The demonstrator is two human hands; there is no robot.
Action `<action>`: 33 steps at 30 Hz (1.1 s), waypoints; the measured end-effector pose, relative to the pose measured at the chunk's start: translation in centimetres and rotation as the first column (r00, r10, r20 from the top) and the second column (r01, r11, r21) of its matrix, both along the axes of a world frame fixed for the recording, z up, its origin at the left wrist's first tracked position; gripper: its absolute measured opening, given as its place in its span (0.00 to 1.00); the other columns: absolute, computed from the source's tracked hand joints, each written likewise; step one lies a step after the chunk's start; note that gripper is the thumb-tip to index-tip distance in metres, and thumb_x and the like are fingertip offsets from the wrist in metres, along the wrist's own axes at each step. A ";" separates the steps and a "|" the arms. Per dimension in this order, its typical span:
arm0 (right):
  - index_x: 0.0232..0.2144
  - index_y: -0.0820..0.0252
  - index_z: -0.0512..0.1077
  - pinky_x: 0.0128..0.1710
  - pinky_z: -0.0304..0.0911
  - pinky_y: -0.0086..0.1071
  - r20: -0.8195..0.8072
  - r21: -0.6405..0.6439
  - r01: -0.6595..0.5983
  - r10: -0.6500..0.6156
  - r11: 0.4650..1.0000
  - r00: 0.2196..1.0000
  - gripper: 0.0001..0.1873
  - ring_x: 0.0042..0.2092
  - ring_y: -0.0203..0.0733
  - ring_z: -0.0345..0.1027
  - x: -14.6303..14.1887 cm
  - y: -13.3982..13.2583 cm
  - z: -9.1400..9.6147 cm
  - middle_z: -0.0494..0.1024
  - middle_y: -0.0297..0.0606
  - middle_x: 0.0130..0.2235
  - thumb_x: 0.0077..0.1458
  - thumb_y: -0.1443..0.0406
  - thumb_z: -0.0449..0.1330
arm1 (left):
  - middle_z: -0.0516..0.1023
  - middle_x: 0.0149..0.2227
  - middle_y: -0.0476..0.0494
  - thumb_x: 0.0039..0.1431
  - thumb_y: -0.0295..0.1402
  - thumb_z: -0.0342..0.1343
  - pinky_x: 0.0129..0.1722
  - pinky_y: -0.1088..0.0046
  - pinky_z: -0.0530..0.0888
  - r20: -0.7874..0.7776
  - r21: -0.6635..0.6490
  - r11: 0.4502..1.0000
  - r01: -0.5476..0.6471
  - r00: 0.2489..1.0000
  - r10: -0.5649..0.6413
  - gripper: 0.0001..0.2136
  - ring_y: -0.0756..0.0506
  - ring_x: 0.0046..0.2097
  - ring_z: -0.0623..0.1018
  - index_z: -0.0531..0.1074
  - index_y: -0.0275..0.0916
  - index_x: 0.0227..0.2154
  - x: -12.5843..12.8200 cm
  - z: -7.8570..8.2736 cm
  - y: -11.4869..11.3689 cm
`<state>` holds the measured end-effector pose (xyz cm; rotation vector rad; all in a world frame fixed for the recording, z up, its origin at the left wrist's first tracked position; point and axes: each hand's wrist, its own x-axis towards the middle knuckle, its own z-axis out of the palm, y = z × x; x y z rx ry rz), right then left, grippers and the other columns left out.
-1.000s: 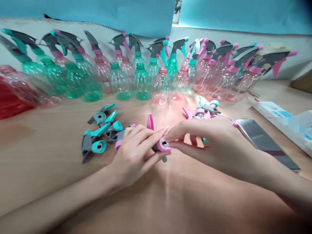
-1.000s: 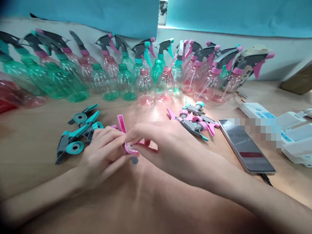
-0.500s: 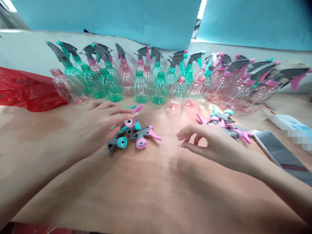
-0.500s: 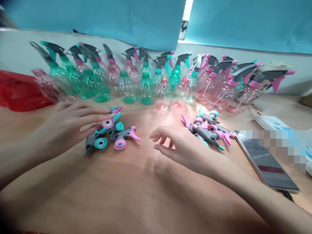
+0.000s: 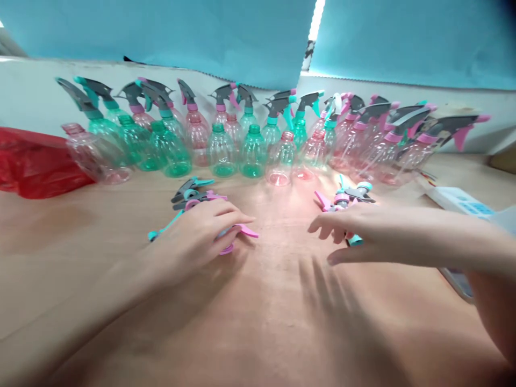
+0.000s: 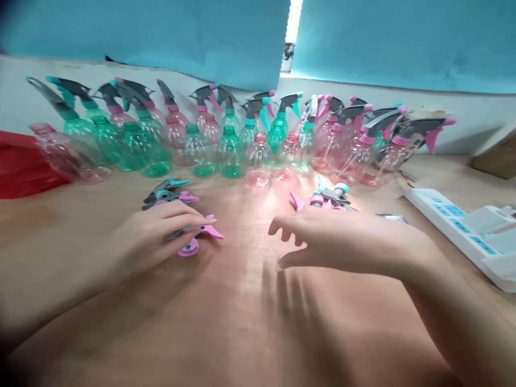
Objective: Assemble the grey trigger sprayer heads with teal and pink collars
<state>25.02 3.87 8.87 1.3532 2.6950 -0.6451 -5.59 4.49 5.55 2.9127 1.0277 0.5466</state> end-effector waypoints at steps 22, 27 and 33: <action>0.57 0.58 0.62 0.47 0.61 0.43 0.239 0.154 0.406 -0.433 0.901 0.869 0.40 0.55 0.58 0.61 5.6 5.5 1.4 0.67 0.47 0.57 0.46 0.43 0.55 | 0.75 0.43 0.35 0.61 0.44 0.52 0.40 0.65 0.67 -0.216 -0.108 0.972 0.210 0.949 -0.230 0.20 0.38 0.42 0.73 0.68 0.31 0.48 18.8 -2.8 8.1; 0.64 0.60 0.50 0.53 0.55 0.52 0.307 0.109 0.444 -0.455 0.889 0.836 0.56 0.63 0.65 0.48 7.1 7.3 -0.8 0.54 0.52 0.65 0.40 0.36 0.54 | 0.73 0.47 0.37 0.64 0.38 0.50 0.41 0.67 0.67 -0.216 -0.101 0.976 0.194 0.953 -0.212 0.17 0.40 0.45 0.72 0.67 0.33 0.50 17.3 -3.0 7.0; 0.58 0.60 0.62 0.46 0.63 0.44 0.326 -0.036 0.372 -0.341 0.927 0.882 0.50 0.55 0.60 0.63 7.2 8.0 -1.7 0.66 0.52 0.58 0.40 0.36 0.54 | 0.73 0.47 0.38 0.64 0.34 0.50 0.41 0.67 0.67 -0.195 -0.105 0.986 0.132 0.969 -0.151 0.14 0.41 0.44 0.73 0.68 0.36 0.50 14.9 -3.0 6.1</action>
